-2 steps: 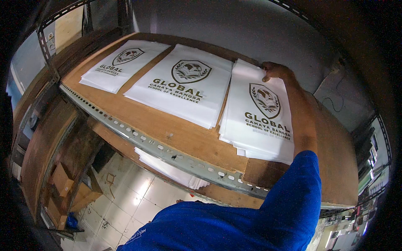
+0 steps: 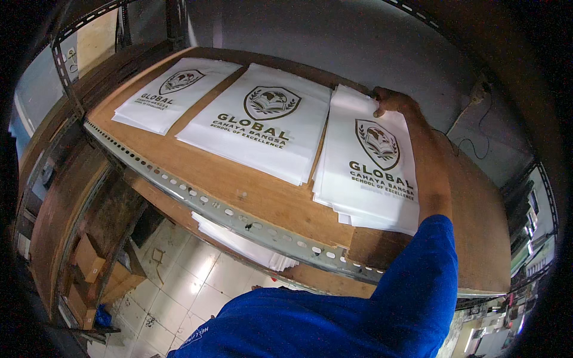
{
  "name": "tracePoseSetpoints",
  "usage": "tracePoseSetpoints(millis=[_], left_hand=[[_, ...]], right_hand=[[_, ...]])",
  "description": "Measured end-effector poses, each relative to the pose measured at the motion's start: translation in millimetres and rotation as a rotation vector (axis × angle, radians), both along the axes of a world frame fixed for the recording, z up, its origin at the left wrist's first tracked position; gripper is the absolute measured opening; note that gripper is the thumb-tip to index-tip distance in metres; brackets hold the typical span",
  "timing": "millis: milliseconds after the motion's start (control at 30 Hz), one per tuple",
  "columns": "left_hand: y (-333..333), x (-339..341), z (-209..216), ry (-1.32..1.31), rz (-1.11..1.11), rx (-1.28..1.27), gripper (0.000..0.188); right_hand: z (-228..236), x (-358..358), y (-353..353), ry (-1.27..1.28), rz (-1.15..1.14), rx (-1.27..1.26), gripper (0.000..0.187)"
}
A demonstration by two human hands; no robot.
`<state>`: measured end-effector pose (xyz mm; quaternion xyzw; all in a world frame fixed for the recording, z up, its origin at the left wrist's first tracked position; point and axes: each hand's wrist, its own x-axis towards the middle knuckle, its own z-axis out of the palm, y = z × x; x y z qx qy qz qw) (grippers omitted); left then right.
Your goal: The person picks up a stack of printed plastic bags, smooths them out on a table, and then places them onto a shelf among other stacks of bags.
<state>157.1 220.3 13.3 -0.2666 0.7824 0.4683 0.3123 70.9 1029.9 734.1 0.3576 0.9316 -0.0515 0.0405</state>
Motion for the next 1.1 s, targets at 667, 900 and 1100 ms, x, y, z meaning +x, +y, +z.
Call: tracePoseSetpoints(millis=[667, 900, 1100], left_hand=[[-52, -90, -3, -0.075, 0.055, 0.148, 0.062], [-91, -138, -10, -0.118, 0.160, 0.310, 0.066], [-134, -155, 6, -0.188, 0.334, 0.293, 0.062]], right_hand=[[98, 140, -34, 0.426, 0.081, 0.264, 0.074], [185, 215, -119, 0.598, -0.073, 0.510, 0.075], [202, 133, -188, 0.587, 0.042, 0.475, 0.075]])
